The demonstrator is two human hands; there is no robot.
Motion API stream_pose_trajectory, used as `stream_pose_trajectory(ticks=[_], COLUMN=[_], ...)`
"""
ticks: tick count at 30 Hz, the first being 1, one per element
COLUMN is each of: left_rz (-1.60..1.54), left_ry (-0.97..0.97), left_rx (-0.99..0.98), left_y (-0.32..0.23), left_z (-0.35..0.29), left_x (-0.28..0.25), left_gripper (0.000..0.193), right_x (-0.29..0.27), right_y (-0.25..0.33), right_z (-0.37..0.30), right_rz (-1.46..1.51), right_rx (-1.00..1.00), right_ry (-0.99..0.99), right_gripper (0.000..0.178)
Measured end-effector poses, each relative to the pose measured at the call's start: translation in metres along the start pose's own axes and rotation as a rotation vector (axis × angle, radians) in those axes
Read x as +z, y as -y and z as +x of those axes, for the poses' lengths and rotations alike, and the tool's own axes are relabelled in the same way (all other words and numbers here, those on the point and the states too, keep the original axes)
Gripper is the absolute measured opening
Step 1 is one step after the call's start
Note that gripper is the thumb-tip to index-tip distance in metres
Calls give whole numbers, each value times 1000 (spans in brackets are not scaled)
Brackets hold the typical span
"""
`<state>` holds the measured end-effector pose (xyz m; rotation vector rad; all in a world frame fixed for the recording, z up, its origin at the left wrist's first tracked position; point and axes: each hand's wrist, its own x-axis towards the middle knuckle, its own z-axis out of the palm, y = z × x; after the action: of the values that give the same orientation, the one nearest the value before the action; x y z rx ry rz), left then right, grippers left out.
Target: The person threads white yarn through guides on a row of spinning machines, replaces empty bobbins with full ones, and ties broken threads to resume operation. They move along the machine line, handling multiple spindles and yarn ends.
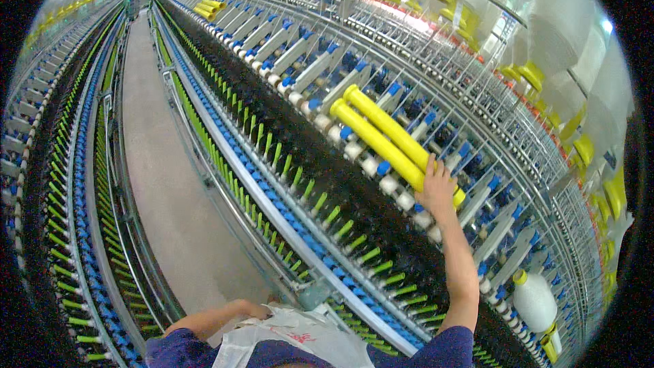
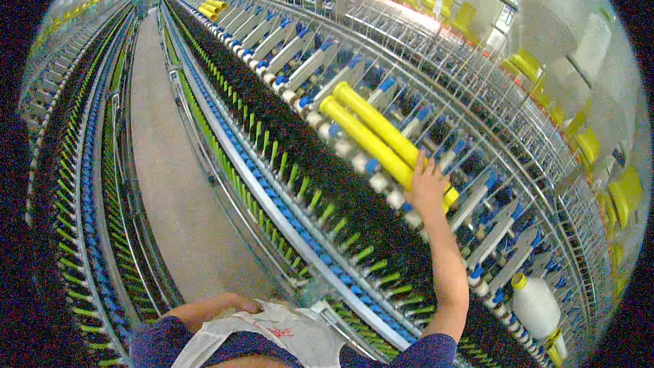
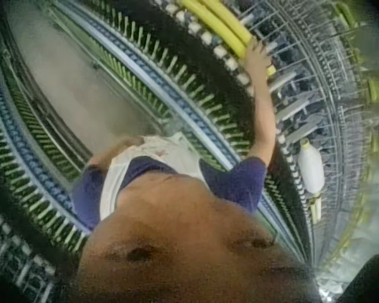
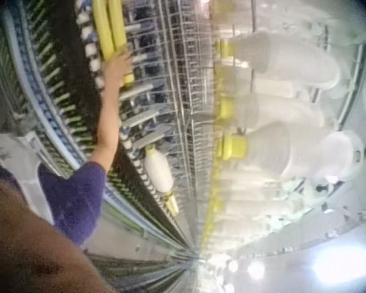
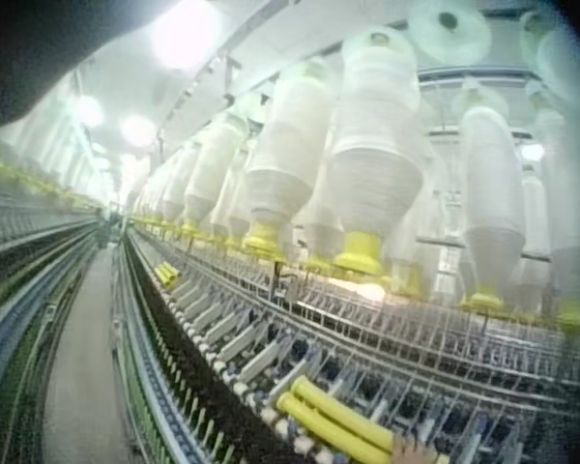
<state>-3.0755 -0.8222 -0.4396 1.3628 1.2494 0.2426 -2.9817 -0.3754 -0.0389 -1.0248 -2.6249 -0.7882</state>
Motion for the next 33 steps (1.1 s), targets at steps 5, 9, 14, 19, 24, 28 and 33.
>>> stream_pose_trajectory(ticks=[5,9,14,19,24,28,33], left_rz=[590,514,743,929,811,803,638], left_ry=[-649,-1122,-1758,-1939,-1633,-1899,-1353], left_rx=[-164,29,680,366,186,403,1170], left_y=[-95,-162,-209,-190,-135,-158,-293], left_z=[-95,-129,-121,-119,-102,-92,-52], left_x=[-166,-281,-472,-673,-730,-705,-656], left_gripper=[28,38,40,51,57,40,32], right_x=[-20,-59,-72,-40,-6,-17,-48], right_y=[21,72,206,325,319,236,58], right_z=[30,87,213,304,304,247,265], right_rz=[20,113,120,101,211,537,1170], right_rx=[63,61,-6,-38,-206,-186,482], right_ry=[-124,-201,-198,-143,-242,-573,-1055], right_gripper=[106,104,94,82,96,53,38])
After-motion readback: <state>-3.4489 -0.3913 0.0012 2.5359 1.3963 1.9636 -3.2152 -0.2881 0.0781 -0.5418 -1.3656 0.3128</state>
